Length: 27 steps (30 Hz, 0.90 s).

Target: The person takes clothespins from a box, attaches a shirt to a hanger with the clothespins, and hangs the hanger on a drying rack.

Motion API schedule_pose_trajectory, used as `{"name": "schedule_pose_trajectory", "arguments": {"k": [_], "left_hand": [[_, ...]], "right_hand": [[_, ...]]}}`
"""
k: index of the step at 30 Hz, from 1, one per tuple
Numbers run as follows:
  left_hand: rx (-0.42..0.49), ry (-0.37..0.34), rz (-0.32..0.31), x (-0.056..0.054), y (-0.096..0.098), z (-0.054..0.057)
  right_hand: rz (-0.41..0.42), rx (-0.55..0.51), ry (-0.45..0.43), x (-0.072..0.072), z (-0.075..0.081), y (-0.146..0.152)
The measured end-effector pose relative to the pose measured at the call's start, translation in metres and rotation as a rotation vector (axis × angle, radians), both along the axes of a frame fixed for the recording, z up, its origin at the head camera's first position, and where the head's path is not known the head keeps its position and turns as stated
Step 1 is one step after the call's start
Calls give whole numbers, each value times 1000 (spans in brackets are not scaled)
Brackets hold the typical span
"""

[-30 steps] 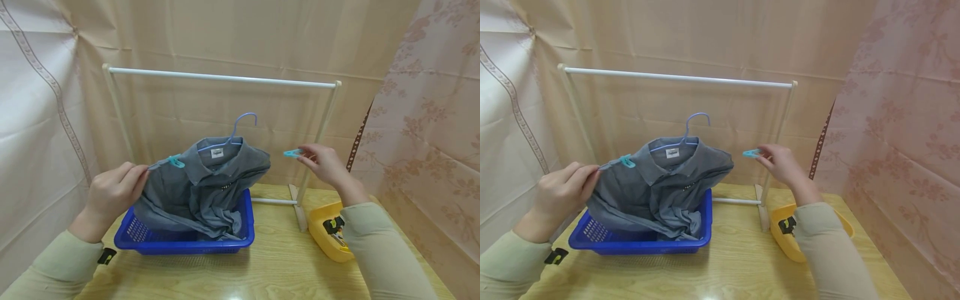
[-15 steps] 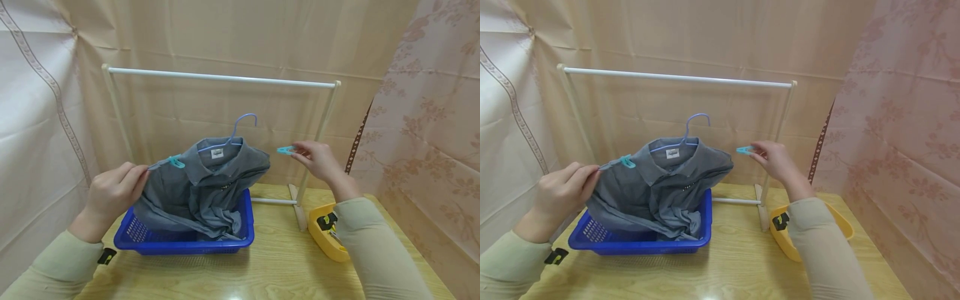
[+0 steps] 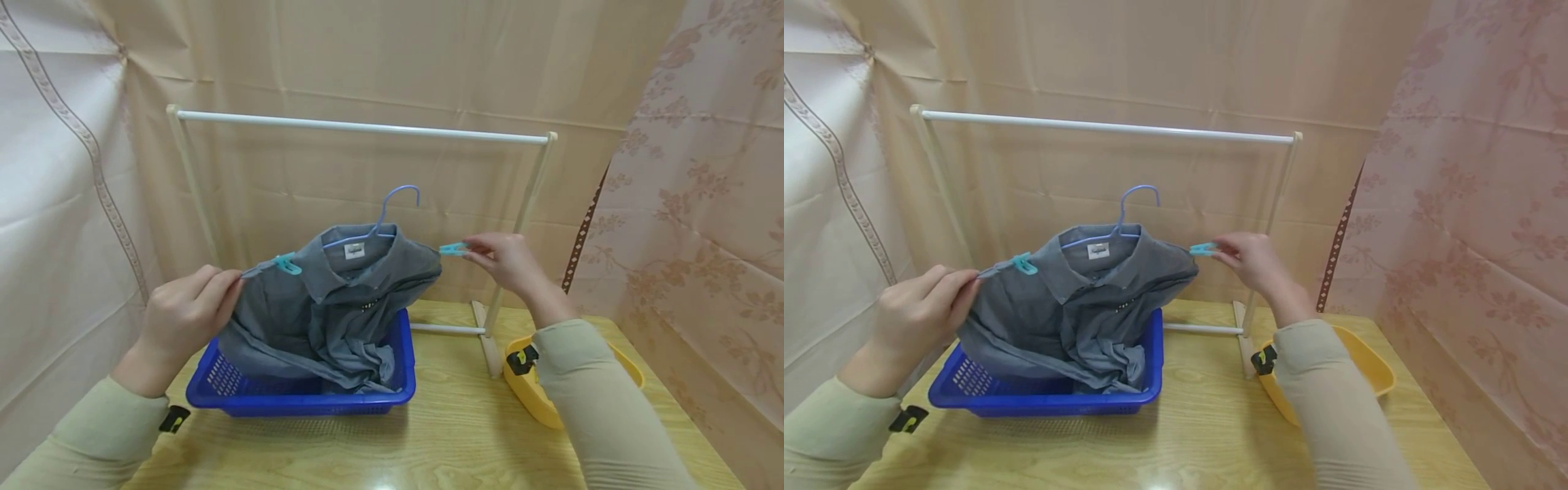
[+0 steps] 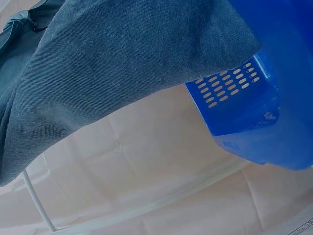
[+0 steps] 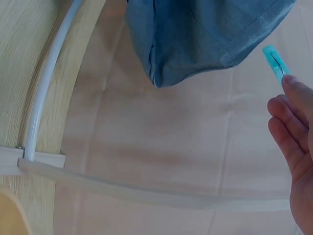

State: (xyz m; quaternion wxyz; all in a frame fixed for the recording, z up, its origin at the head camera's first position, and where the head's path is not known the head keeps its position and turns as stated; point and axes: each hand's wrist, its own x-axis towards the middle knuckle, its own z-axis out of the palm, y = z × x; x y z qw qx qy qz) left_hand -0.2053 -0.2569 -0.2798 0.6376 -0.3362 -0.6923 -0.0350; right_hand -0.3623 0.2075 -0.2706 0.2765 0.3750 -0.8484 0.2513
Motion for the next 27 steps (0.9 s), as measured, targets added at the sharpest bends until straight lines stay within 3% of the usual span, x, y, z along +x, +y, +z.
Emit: {"name": "schedule_pose_trajectory", "arguments": {"k": [27], "left_hand": [[4, 14, -1, -4, -3, -2]], "right_hand": [[66, 12, 220, -3, 1, -20]]}}
